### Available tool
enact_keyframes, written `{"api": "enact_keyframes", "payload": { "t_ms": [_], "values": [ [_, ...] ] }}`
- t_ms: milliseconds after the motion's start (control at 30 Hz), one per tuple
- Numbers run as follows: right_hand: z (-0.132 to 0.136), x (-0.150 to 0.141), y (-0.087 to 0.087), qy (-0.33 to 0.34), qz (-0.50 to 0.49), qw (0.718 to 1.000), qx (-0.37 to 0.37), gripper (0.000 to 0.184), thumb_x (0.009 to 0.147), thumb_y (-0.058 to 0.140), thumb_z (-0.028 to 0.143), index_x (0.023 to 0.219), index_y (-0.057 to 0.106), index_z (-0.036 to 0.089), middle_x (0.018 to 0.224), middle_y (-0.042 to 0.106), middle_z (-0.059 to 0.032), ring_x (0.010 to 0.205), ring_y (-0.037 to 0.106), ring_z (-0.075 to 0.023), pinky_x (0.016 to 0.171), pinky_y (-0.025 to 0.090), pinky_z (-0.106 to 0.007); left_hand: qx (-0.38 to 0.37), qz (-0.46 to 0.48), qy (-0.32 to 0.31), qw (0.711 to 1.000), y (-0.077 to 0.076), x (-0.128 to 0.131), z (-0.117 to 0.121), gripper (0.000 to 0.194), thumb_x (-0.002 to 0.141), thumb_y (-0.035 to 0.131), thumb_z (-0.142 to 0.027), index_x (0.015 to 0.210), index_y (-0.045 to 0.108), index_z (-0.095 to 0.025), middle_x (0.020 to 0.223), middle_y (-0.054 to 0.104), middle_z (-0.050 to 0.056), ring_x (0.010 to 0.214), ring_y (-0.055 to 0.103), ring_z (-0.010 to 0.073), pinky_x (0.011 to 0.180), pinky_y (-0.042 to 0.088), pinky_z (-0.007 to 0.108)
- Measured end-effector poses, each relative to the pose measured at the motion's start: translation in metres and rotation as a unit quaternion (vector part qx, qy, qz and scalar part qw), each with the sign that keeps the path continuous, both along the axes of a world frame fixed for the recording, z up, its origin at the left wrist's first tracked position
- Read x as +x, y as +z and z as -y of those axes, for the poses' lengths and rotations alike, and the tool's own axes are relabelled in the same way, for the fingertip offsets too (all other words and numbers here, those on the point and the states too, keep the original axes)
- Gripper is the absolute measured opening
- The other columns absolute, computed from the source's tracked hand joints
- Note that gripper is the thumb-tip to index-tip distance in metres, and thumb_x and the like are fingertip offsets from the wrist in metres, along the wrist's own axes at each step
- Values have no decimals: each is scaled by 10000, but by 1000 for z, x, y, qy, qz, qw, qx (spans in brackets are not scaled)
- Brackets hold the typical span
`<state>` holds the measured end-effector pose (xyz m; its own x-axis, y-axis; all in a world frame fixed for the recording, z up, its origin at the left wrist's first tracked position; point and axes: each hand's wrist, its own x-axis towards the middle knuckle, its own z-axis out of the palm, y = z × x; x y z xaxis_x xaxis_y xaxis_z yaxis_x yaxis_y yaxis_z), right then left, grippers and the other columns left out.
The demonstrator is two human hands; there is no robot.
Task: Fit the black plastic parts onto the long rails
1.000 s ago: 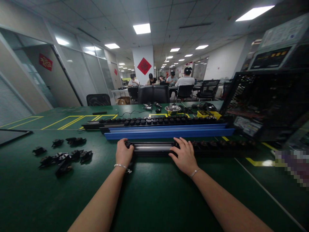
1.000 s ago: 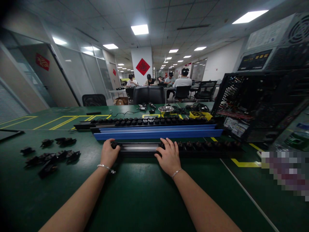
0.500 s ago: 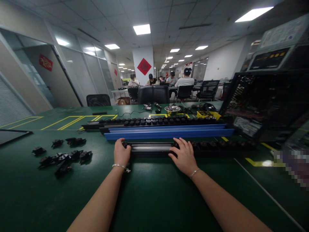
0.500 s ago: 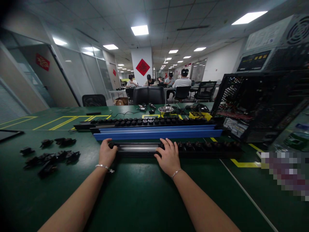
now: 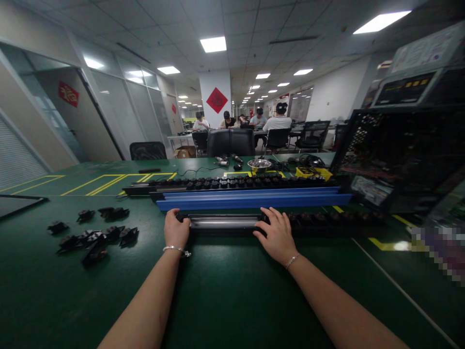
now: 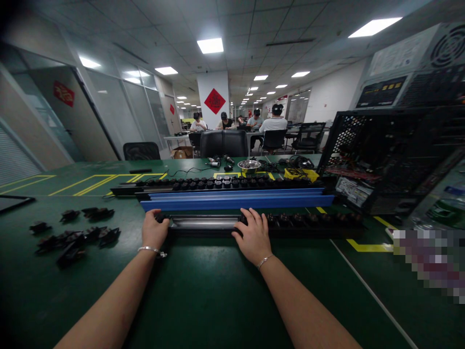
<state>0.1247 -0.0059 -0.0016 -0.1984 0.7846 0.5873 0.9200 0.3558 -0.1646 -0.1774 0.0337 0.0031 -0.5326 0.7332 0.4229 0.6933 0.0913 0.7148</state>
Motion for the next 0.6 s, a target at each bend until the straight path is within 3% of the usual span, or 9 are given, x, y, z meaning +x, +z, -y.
{"api": "enact_keyframes", "payload": {
  "t_ms": [200, 400, 600],
  "values": [
    [0, 0, -1, 1, -1, 1000, -4, 136, 779, 590, 328, 870, 680, 282, 1328, 485, -41, 1281, 323, -275, 1051, 199, -561, -11, 1, 53, 999, 3, -22, -1, 361, 699, 553, -201, 1054, 502, -156, 1052, 582, 118, 1033, 556, 241, 935, 423, 401],
    [0, 1, 0, -1, -4, 1000, -7, 128, 781, 590, 324, 865, 679, 286, 1330, 483, -36, 1282, 322, -270, 1056, 192, -556, -98, 24, 99, 990, 9, -61, 6, 387, 656, 610, -225, 1024, 502, -181, 1013, 610, 140, 983, 593, 297, 870, 453, 455],
    [-1, 2, -2, 4, -1, 1000, -1, 134, 781, 583, 325, 866, 679, 286, 1324, 486, -38, 1280, 325, -275, 1048, 200, -563, -122, 29, 119, 985, 10, -85, 8, 369, 621, 594, -174, 976, 501, -209, 967, 626, 149, 986, 596, 344, 842, 452, 496]
  ]
}}
